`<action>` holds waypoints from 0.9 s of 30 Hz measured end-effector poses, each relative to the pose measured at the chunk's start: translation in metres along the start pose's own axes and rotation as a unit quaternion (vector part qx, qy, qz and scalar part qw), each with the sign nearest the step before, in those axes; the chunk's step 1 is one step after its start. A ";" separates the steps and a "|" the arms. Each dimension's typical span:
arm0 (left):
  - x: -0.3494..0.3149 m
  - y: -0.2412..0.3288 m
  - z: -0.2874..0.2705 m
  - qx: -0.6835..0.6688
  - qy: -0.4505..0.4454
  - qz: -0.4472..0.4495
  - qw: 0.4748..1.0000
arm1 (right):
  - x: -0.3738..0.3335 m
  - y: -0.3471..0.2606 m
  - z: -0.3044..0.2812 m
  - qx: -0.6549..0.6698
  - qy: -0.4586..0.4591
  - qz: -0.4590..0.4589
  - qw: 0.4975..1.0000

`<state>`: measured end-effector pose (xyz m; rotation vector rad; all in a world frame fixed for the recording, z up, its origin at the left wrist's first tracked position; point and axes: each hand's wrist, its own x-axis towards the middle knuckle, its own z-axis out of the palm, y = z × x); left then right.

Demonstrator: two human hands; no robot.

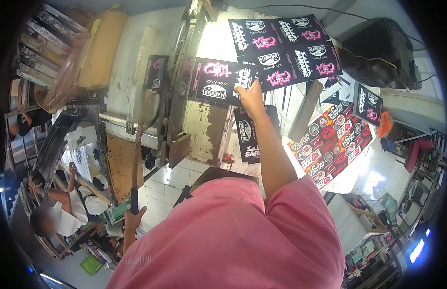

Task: The person stacks several sheets of printed stickers, aligns them on a manual lever-operated paper cutter, and pulls the lever to cut the sheets into smaller sections.

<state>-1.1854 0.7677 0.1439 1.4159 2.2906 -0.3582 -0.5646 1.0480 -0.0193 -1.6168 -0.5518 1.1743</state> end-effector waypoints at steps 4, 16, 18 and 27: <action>0.010 0.036 0.001 -0.075 -0.050 -0.022 0.996 | 0.006 0.007 0.001 -0.026 0.014 -0.001 1.000; 0.063 0.019 0.093 -0.076 -0.114 -0.063 0.989 | 0.005 0.006 0.000 -0.025 0.008 0.012 1.000; 0.064 0.019 0.092 -0.067 -0.116 -0.064 0.989 | 0.007 0.009 -0.001 -0.028 0.011 0.011 0.999; 0.047 0.025 0.079 -0.100 -0.101 -0.064 0.988 | 0.003 0.003 0.002 0.015 -0.001 0.014 1.000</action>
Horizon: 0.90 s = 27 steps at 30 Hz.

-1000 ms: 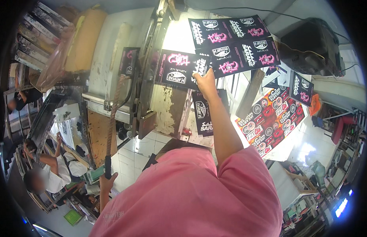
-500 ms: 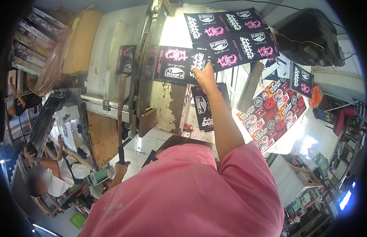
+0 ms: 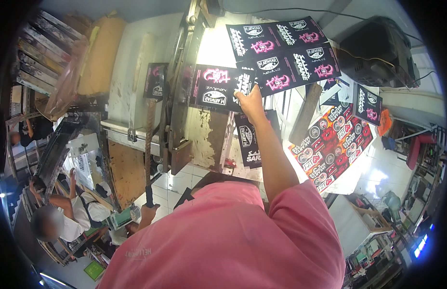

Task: The person stacks several sheets of printed stickers, aligns them on a manual lever-operated paper cutter, and pulls the lever to cut the sheets into smaller sections.

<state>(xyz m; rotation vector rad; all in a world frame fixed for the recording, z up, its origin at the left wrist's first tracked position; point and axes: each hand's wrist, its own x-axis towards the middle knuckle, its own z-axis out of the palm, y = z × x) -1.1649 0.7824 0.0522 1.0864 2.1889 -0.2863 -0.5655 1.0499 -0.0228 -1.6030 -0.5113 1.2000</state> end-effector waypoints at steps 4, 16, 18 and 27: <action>-0.035 0.009 -0.029 -0.002 0.052 0.010 0.999 | 0.004 0.006 -0.002 -0.032 0.008 0.006 0.999; -0.211 0.159 -0.248 0.149 0.149 -0.005 0.978 | 0.006 0.011 -0.004 -0.027 0.009 -0.001 1.000; -0.225 0.163 -0.271 0.145 0.194 0.016 0.970 | 0.004 0.008 -0.004 -0.023 0.001 0.004 1.000; -0.225 0.174 -0.277 0.151 0.199 0.022 0.968 | -0.002 -0.001 0.000 -0.021 0.022 -0.004 1.000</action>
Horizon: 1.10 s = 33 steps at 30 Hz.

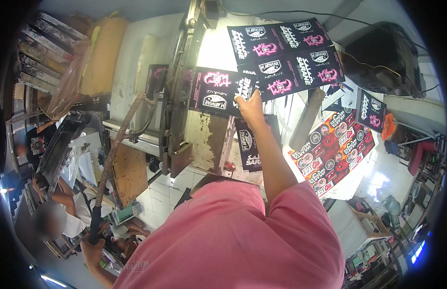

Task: The person stacks several sheets of printed stickers, aligns them on a manual lever-operated paper cutter, and pulls the lever to cut the sheets into smaller sections.

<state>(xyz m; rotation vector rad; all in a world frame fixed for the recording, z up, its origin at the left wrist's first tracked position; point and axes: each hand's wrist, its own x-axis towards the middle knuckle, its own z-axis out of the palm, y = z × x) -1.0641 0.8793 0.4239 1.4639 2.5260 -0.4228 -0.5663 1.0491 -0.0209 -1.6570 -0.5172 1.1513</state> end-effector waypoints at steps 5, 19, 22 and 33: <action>-0.004 0.011 0.011 0.004 -0.019 -0.024 1.000 | -0.002 -0.005 -0.001 0.020 -0.019 0.016 0.999; 0.007 -0.037 0.095 -0.079 -0.089 0.000 0.993 | -0.001 -0.005 0.000 0.024 -0.018 0.014 0.999; 0.015 -0.066 0.158 -0.189 -0.079 0.022 0.979 | -0.003 -0.009 0.000 0.026 -0.018 0.019 0.999; 0.055 -0.061 0.290 -0.151 -0.148 0.011 0.977 | 0.003 0.001 -0.002 -0.024 -0.016 0.012 1.000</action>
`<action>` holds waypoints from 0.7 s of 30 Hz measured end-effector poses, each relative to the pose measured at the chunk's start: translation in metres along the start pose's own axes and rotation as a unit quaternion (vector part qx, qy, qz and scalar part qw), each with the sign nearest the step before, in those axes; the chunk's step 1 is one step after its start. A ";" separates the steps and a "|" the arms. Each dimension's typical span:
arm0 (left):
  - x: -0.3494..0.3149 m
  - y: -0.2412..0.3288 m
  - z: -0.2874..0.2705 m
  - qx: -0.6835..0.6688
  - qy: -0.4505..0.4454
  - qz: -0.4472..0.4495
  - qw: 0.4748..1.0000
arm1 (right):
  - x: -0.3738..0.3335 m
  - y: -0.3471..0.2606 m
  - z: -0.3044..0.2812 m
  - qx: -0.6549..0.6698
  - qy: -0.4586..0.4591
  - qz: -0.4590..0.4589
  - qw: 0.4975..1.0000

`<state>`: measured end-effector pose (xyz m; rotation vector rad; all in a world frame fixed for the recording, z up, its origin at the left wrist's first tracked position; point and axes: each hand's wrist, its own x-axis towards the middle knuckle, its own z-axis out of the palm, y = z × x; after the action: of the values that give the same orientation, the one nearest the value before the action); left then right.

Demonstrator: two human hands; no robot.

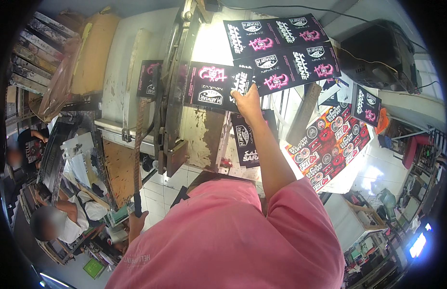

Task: The person stacks several sheets of printed stickers, aligns them on a manual lever-operated paper cutter, and pulls the lever to cut the sheets into smaller sections.

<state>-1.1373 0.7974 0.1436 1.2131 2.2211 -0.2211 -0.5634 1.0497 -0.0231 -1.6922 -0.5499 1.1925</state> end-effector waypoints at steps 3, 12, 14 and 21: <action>0.026 -0.019 0.022 0.002 -0.023 -0.005 1.000 | 0.000 0.002 0.000 0.003 0.000 -0.017 1.000; 0.074 -0.050 0.080 -0.006 -0.082 -0.016 0.996 | -0.006 -0.009 0.002 0.043 0.002 -0.020 0.999; 0.073 -0.049 0.080 0.013 -0.075 -0.019 0.997 | -0.007 -0.011 0.002 0.017 0.007 -0.012 1.000; 0.074 -0.052 0.080 0.008 -0.072 -0.033 0.997 | -0.003 -0.004 0.001 -0.001 0.007 -0.032 0.999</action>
<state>-1.1763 0.7877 0.0291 1.0982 2.1404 -0.3430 -0.5652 1.0494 -0.0177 -1.6709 -0.5929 1.1335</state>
